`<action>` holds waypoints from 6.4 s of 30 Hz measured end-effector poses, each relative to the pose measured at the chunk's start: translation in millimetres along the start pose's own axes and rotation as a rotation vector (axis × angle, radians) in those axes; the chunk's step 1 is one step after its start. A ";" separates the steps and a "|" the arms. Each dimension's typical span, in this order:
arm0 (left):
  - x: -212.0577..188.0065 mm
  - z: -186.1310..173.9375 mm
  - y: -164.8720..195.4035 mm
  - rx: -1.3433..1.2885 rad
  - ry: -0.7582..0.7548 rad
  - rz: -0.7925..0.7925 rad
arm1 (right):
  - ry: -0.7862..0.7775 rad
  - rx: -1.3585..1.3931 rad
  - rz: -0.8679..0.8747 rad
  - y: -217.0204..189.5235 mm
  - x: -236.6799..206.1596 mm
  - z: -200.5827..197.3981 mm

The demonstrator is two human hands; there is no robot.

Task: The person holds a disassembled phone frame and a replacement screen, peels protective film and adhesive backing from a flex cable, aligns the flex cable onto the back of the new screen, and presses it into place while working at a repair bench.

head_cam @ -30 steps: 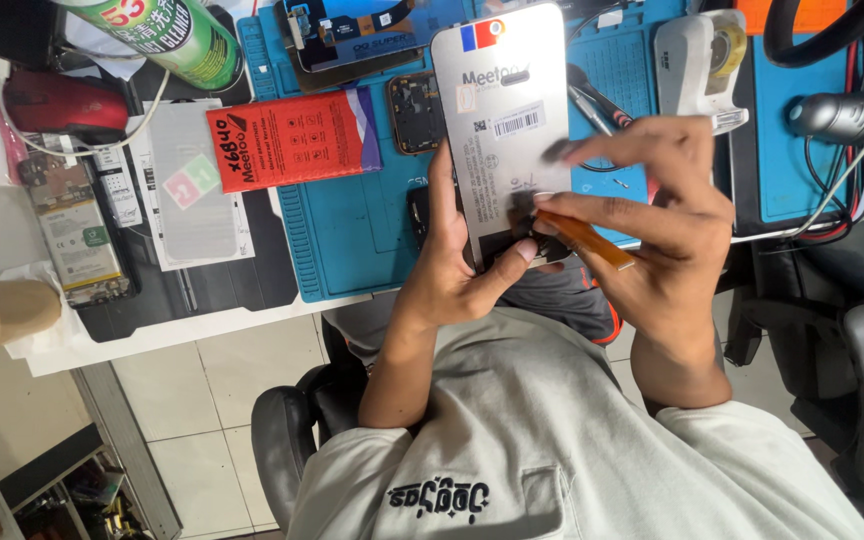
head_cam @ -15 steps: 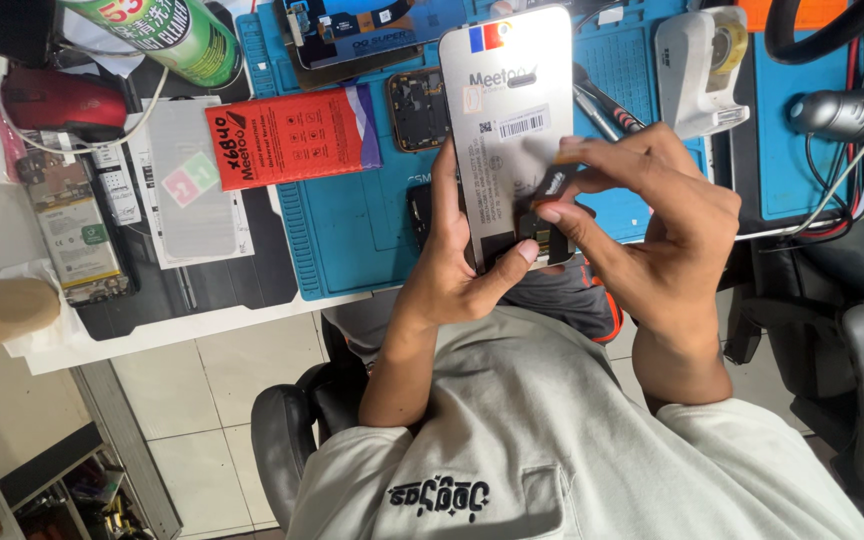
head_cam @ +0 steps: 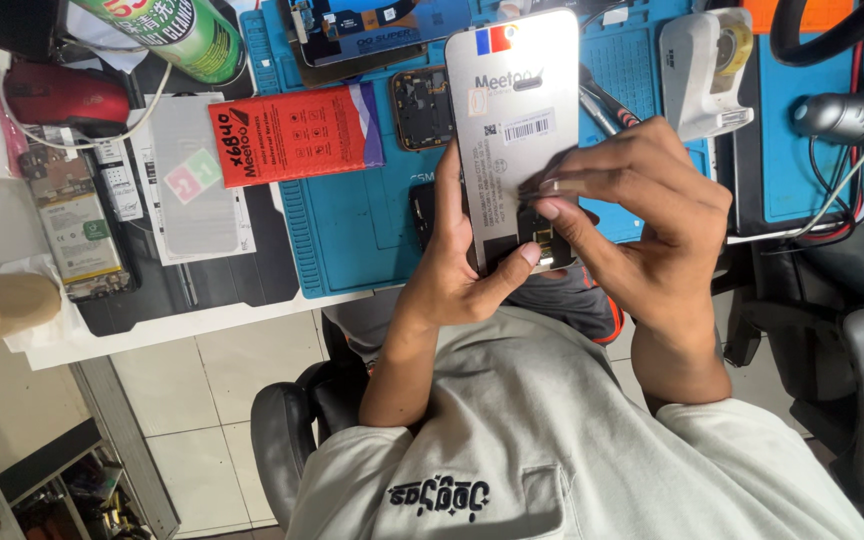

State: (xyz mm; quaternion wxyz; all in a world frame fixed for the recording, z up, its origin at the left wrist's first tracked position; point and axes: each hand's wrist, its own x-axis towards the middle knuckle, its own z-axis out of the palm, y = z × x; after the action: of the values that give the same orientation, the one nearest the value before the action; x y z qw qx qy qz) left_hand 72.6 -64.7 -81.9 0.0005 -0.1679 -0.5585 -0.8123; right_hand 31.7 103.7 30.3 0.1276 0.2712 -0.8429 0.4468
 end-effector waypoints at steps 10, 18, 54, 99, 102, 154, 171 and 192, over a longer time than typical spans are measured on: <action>-1.1 -1.0 -0.2 -0.007 0.000 -0.007 | 0.008 0.142 0.121 9.3 -13.5 3.7; -0.7 -0.6 2.2 0.007 0.003 -0.011 | 0.028 0.081 0.116 11.4 -13.0 5.6; 7.5 2.0 -2.4 0.023 0.065 -0.034 | 0.100 0.113 0.140 26.4 -13.3 19.9; -13.4 34.2 4.7 0.200 0.371 0.128 | 0.059 0.851 0.272 37.8 -42.3 49.2; -19.4 41.1 11.3 0.198 0.376 0.139 | 0.025 0.863 0.281 36.4 -48.4 39.7; 40.7 -11.2 18.9 -0.098 0.274 -0.089 | 0.001 0.792 0.340 81.6 56.5 46.8; 45.4 -22.4 21.7 -0.008 0.161 -0.060 | -0.220 0.906 0.407 72.2 22.4 37.7; 40.5 -35.8 23.1 -0.016 0.039 -0.099 | -0.259 0.985 0.412 76.7 21.3 31.6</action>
State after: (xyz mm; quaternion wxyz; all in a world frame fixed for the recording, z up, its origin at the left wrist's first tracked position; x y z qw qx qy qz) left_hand 28.9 -98.3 -61.3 -0.0302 -0.1242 -0.5593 -0.8190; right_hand -28.7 105.1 -30.4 -0.2092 0.1810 -0.5785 0.7673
